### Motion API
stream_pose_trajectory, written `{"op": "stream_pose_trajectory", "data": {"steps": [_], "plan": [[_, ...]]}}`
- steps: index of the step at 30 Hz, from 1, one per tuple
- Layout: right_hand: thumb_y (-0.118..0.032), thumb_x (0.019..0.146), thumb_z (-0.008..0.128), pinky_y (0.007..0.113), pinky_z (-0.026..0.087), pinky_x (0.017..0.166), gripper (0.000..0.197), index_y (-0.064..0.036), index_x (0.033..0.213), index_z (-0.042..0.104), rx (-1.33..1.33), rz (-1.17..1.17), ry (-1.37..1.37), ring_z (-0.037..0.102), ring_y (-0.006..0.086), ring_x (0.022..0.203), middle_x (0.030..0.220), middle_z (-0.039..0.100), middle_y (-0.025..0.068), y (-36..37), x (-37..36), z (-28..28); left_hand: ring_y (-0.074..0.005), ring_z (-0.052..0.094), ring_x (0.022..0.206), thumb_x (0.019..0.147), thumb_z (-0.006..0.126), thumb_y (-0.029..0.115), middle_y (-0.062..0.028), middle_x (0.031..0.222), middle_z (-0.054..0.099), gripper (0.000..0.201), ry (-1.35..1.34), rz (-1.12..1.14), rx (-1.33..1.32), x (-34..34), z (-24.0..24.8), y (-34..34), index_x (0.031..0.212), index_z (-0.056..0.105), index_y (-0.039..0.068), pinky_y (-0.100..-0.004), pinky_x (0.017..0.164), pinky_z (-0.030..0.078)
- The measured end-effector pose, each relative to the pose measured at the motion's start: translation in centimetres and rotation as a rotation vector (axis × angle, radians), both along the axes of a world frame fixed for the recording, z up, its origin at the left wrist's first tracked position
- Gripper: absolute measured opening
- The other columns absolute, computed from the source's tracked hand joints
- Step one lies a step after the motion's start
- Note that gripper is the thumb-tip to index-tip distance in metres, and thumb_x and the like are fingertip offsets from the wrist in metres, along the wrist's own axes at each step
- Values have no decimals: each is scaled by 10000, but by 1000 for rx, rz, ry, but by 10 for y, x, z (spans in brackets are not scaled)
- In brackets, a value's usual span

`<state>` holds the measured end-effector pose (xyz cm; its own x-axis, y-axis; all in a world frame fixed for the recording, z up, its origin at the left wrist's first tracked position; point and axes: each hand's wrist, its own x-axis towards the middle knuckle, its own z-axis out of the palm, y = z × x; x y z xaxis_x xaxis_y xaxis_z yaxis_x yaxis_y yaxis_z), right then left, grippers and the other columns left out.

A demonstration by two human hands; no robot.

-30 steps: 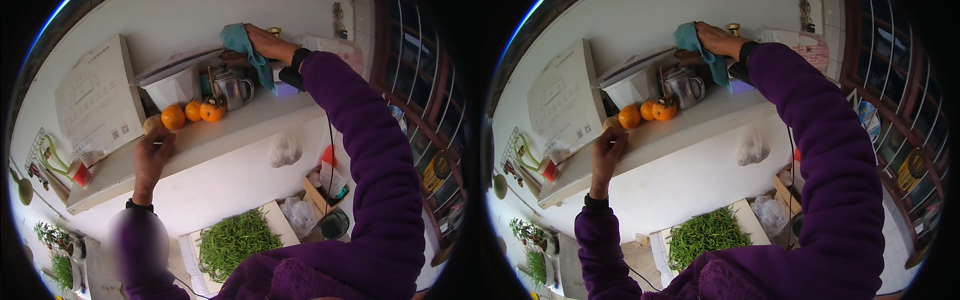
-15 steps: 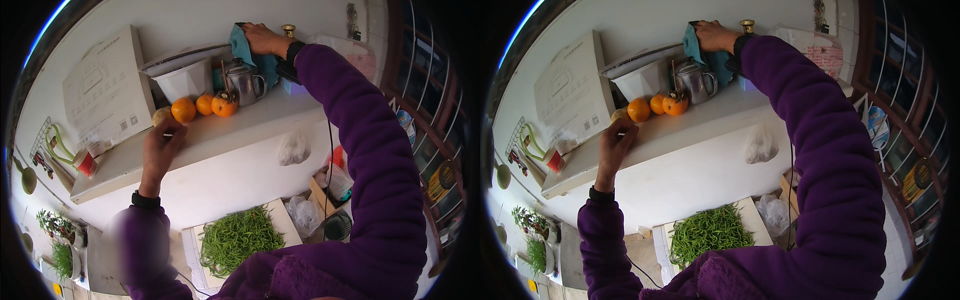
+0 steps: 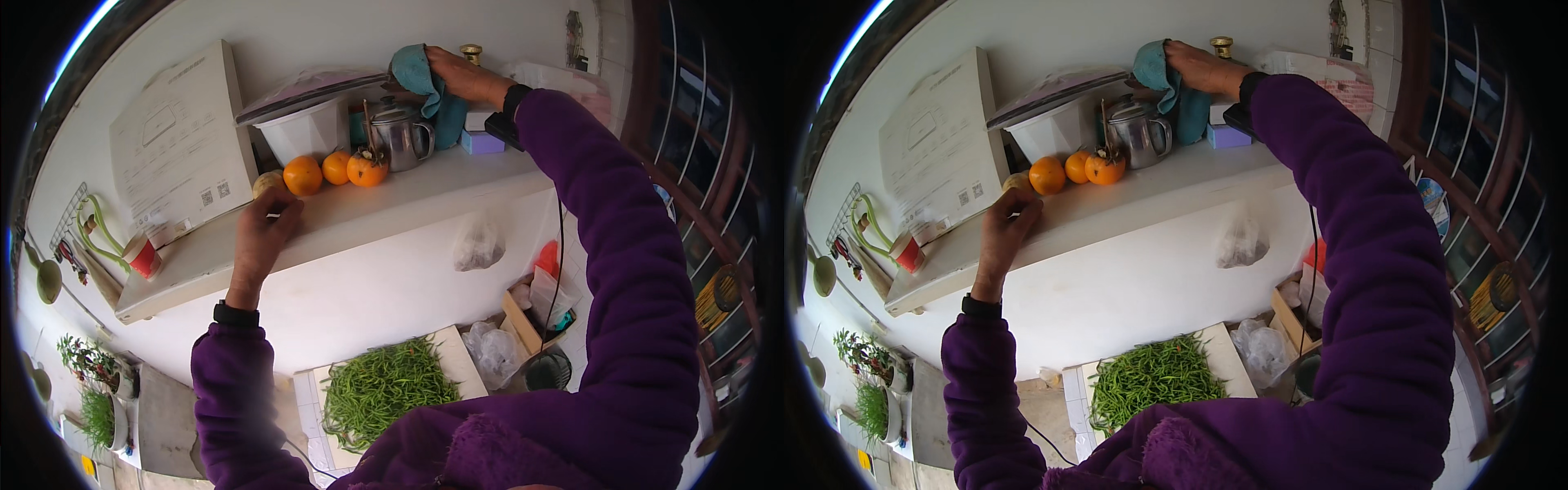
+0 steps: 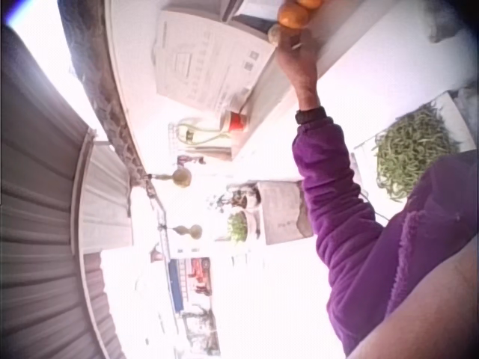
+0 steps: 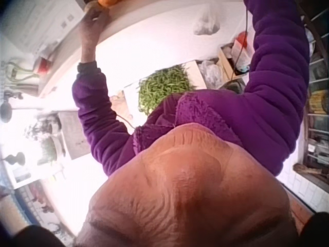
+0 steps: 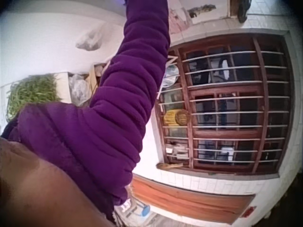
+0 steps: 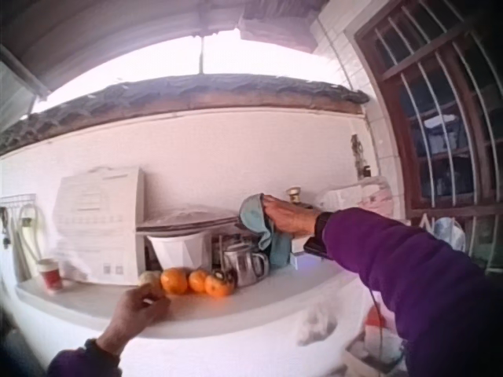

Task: The person wipes a countertop and a metal kettle with a cloth, then moves to a window and wipes the glass and frame. The person handles oranges and a kettle on the counter before cleaning the window panes and bars.

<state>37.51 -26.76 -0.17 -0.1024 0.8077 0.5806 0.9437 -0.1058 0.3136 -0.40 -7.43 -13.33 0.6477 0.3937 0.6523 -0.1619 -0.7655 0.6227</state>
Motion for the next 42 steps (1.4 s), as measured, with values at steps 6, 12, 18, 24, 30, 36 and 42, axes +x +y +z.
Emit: {"op": "stream_pose_trajectory", "data": {"steps": [6,12,18,24,30,36,42], "plan": [[-85,968,464,402,479,960,255,-47,1182,598,202,144,312,610,379,1065,1167,638,169,-31,1,16,-69,551,702,894,686,137,-22,796,655,117,9,18,18,0,2,0,912,649,28,-238,635,456],[-60,914,497,340,415,1039,264,-44,1146,621,-94,275,-221,518,276,1189,1230,604,89,-2,-27,5,-71,556,716,890,690,141,-23,792,654,123,7,8,31,0,0,2,907,649,27,-239,648,457],[-134,890,552,409,386,1072,278,-124,1157,630,-114,-80,-431,412,197,1302,1285,557,-22,16,-34,-14,-72,555,704,886,692,137,-19,789,654,115,-17,-4,44,2,-3,5,911,652,32,-237,641,456],[-20,820,546,370,394,1063,258,-68,1039,673,-171,-43,-420,461,238,1271,1247,581,36,1,-29,-10,-70,561,725,890,689,142,-22,797,658,121,17,15,-27,1,-2,4,921,657,29,-234,660,458],[28,798,529,371,443,1003,301,-58,1046,677,-76,116,38,533,295,1180,1173,613,81,-40,-33,-7,-81,573,727,885,691,146,-26,804,663,126,12,13,-33,3,-2,5,926,660,32,-240,667,465],[-80,884,562,384,504,855,202,-34,1066,635,173,361,169,608,334,1016,1050,632,132,-24,-65,-17,-91,591,739,875,691,137,-36,801,664,119,-2,26,66,4,-3,4,915,658,30,-255,700,479],[-286,906,626,388,479,888,214,-87,974,664,-35,66,-122,566,294,1030,1016,614,59,19,-106,-29,-96,595,739,872,691,130,-38,798,661,113,-10,-12,40,1,-2,1,906,655,28,-256,695,479]]}}
